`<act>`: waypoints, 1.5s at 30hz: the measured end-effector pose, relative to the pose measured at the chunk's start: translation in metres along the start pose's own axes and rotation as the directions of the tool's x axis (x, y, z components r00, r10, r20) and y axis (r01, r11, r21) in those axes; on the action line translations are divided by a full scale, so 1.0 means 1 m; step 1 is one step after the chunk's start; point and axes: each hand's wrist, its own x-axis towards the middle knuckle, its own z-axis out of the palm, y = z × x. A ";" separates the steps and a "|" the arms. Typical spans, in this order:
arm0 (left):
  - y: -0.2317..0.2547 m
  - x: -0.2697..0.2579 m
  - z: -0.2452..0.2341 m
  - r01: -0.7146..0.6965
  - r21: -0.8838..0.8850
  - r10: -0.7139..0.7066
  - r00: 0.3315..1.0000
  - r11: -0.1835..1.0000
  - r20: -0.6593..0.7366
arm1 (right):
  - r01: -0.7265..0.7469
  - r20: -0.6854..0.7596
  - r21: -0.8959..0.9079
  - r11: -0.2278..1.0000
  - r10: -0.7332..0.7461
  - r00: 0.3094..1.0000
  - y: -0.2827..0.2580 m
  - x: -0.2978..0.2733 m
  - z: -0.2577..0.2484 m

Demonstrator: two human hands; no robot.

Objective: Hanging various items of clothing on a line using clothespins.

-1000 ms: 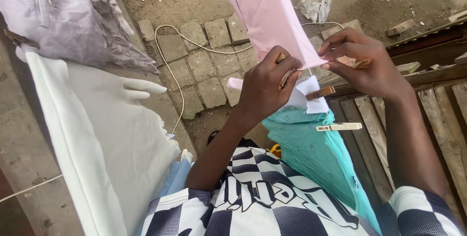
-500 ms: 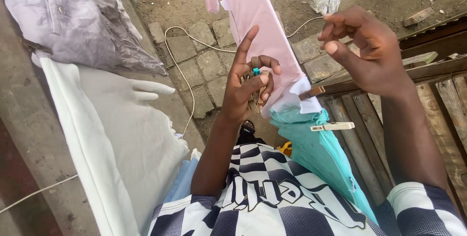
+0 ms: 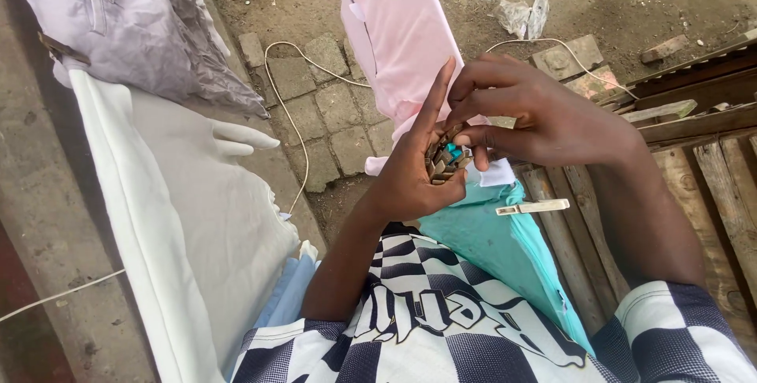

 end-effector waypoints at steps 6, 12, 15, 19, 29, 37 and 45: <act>-0.027 -0.010 -0.009 -0.003 0.001 0.003 1.000 1.000 -0.019 | -0.010 -0.193 0.249 0.969 0.060 0.979 -0.001 -0.014 -0.010; -0.047 -0.005 -0.015 -0.001 -0.114 -0.032 0.957 0.993 -0.288 | 0.096 -0.341 0.576 0.811 0.132 0.931 0.032 -0.052 -0.002; -0.027 0.002 -0.009 -0.022 0.195 0.095 0.923 0.981 -0.373 | -0.253 -0.226 0.533 0.808 0.424 0.877 0.026 -0.054 0.002; -0.009 0.013 0.002 -0.137 0.569 0.301 0.931 0.811 -0.206 | -0.458 -0.083 0.216 0.863 0.483 0.872 -0.014 -0.028 -0.006; -0.035 0.019 -0.009 -0.146 0.184 0.194 0.940 0.972 -0.279 | -0.150 -0.212 0.124 0.981 0.174 0.962 -0.015 -0.042 -0.013; -0.054 0.015 -0.003 -0.031 0.069 0.052 0.941 0.997 -0.333 | -0.244 -0.509 0.244 0.939 0.338 0.792 -0.006 -0.048 0.013; -0.048 0.018 -0.012 0.032 0.329 0.112 0.905 0.944 -0.409 | -0.370 -0.314 0.144 0.918 0.397 0.862 -0.007 -0.037 0.000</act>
